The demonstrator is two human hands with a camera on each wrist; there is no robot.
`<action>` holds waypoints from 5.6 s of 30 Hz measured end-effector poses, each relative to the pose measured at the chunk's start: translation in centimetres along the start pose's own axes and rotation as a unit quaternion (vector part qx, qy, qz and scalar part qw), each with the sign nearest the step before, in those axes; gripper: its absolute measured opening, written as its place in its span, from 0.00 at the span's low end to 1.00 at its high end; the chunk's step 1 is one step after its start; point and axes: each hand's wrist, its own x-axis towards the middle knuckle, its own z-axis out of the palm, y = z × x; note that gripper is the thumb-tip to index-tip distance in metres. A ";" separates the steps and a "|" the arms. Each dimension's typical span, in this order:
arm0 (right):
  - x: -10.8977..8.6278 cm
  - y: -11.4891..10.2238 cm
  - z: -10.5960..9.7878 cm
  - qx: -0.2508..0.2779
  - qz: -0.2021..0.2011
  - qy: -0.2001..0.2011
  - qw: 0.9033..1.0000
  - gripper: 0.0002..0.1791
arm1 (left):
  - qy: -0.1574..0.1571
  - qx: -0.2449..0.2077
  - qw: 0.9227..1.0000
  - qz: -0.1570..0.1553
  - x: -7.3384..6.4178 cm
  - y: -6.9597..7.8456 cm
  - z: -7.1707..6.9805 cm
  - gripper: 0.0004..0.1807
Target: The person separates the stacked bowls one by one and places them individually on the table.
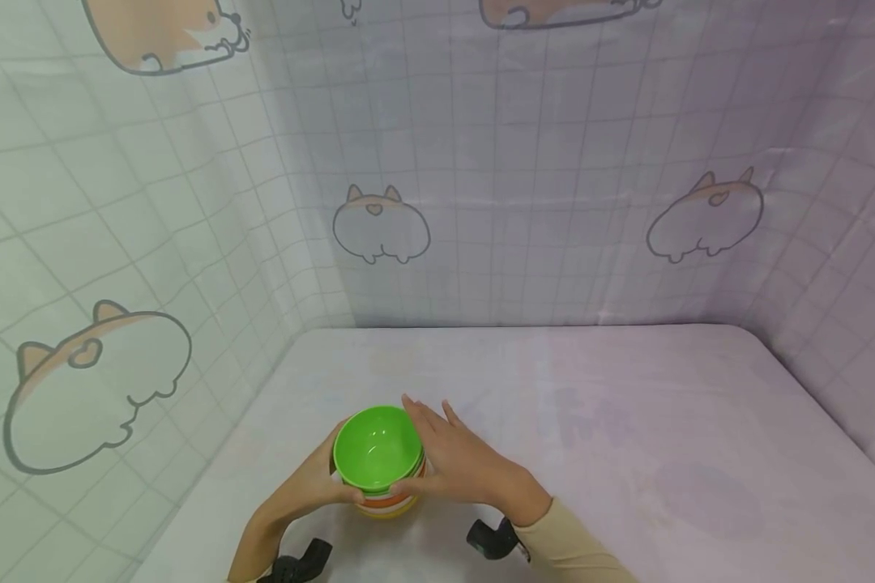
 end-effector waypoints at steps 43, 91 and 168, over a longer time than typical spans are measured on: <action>2.3 -1.6 1.5 0.090 0.060 0.055 0.993 0.61 | -0.035 -0.006 0.999 0.031 0.3 -0.8 0.0 0.57; -4.3 3.2 -4.5 0.159 0.132 0.156 0.966 0.65 | 0.002 0.031 0.998 -0.052 -0.1 0.2 0.1 0.55; -8.8 11.7 -3.3 0.210 0.231 0.068 0.948 0.58 | -0.004 0.038 0.997 -0.061 -0.6 0.2 -0.5 0.55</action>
